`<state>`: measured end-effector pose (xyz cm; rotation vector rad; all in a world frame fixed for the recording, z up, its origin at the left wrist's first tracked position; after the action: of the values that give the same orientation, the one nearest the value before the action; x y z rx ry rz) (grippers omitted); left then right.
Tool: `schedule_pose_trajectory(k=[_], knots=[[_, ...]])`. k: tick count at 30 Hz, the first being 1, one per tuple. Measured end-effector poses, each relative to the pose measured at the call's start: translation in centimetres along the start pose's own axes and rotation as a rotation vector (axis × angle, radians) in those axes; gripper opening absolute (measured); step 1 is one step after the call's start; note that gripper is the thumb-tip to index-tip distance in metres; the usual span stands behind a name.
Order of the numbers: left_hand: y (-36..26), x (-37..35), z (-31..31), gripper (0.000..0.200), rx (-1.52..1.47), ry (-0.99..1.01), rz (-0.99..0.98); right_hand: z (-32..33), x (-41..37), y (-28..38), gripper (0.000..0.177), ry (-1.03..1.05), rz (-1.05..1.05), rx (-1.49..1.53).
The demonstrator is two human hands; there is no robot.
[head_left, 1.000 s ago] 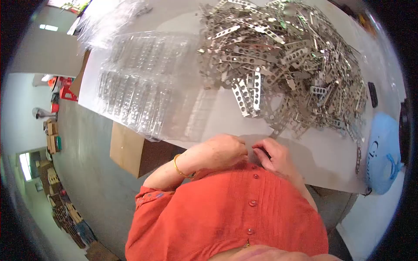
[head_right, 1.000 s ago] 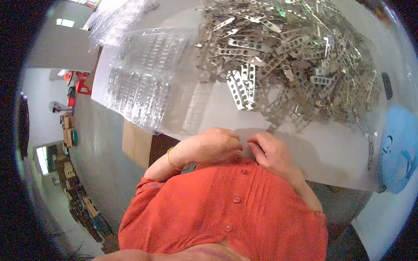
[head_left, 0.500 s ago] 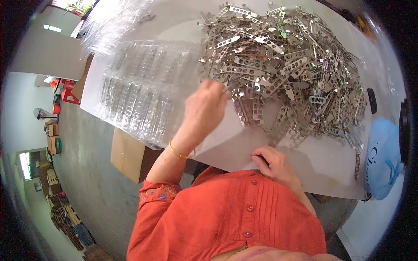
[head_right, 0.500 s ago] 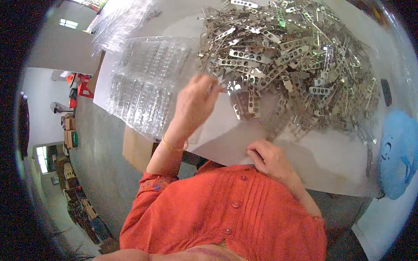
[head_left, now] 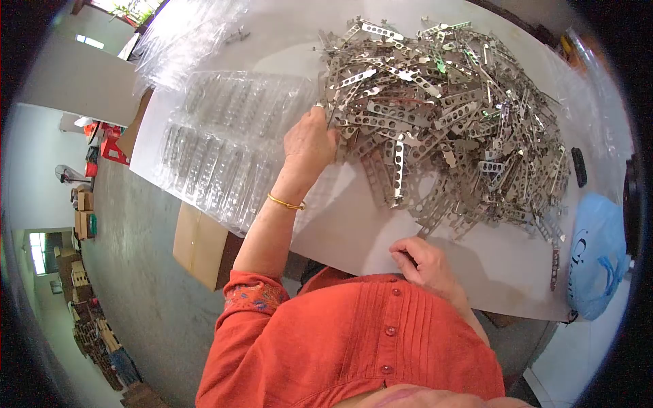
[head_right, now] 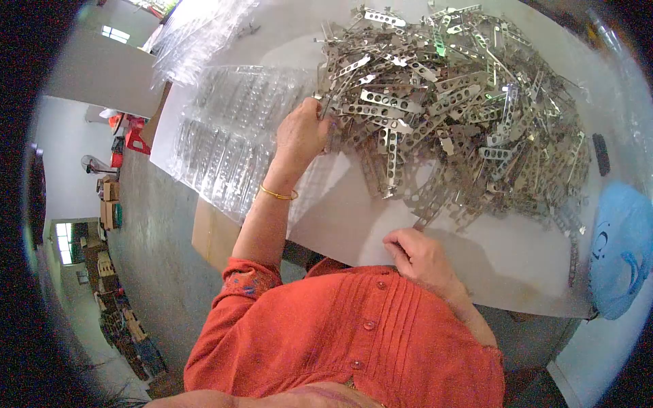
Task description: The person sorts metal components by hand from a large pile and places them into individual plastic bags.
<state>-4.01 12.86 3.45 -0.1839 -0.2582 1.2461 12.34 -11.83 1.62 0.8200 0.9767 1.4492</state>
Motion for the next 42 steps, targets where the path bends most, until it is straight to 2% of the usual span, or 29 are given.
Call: schedule_pose_trajectory(k=[12, 14, 18, 20, 21, 22, 24, 28, 30, 31, 33, 42], knots=[[-0.8, -1.6, 1.2, 0.014, -0.158, -0.1, -0.044, -0.3, -0.1, -0.4, 0.011, -0.003, 0.0, -0.004], [-0.4, -2.4, 1.3, 0.013, -0.499, -0.087, 0.02, -0.2, -0.2, -0.4, 0.011, 0.0, 0.0, -0.007], [-2.0, -3.9, 3.0, 0.013, -0.704, -0.028, -0.03, 0.8, 0.0, -0.3, 0.013, -0.02, -0.056, 0.059], [-4.1, -5.6, 1.4, 0.012, -1.166, 0.462, 0.192, 2.2, 0.3, 0.0, 0.014, -0.048, -0.085, 0.04], [-4.5, -6.1, 0.8, 0.012, -1.175, 0.484, 0.189, 3.6, 0.8, 0.7, 0.018, -0.119, -0.085, 0.051], [-5.7, -6.8, -0.1, 0.013, -1.3, 0.592, 0.144, 4.9, 1.3, 1.2, 0.021, -0.192, -0.086, 0.061], [-7.7, -8.3, -1.6, 0.016, -1.443, 0.757, 0.059, 6.8, 2.2, 0.9, 0.03, -0.273, -0.117, 0.245], [-10.2, -10.9, -4.1, 0.013, -1.516, 0.955, 0.09, 9.6, 4.2, -0.1, 0.038, -0.316, -0.119, 0.377], [-10.9, -11.6, -4.8, 0.014, -1.527, 0.994, 0.081, 9.6, 5.3, -0.2, 0.043, -0.23, 0.001, 0.433], [-11.3, -11.8, -4.9, 0.014, -1.538, 1.017, 0.069, 9.8, 5.5, -0.8, 0.043, -0.23, -0.003, 0.437], [-11.7, -12.1, -5.2, 0.016, -1.545, 1.043, 0.081, 8.9, 5.8, -1.7, 0.046, -0.076, -0.012, 0.545], [-13.1, -13.3, -6.6, 0.014, -1.575, 1.15, 0.156, 8.8, 5.0, -2.7, 0.045, -0.019, -0.023, 0.646]])
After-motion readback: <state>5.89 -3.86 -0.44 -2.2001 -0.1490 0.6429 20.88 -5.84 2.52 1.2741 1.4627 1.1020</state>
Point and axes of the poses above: each hand's wrist, its own x-axis towards the middle knuckle, its own z-axis out of the back of the hand, y = z × x, the point moved 7 cm from there along x, towards the middle knuckle, and after that the axes turned 2 degrees about x, right-handed, at the moved point
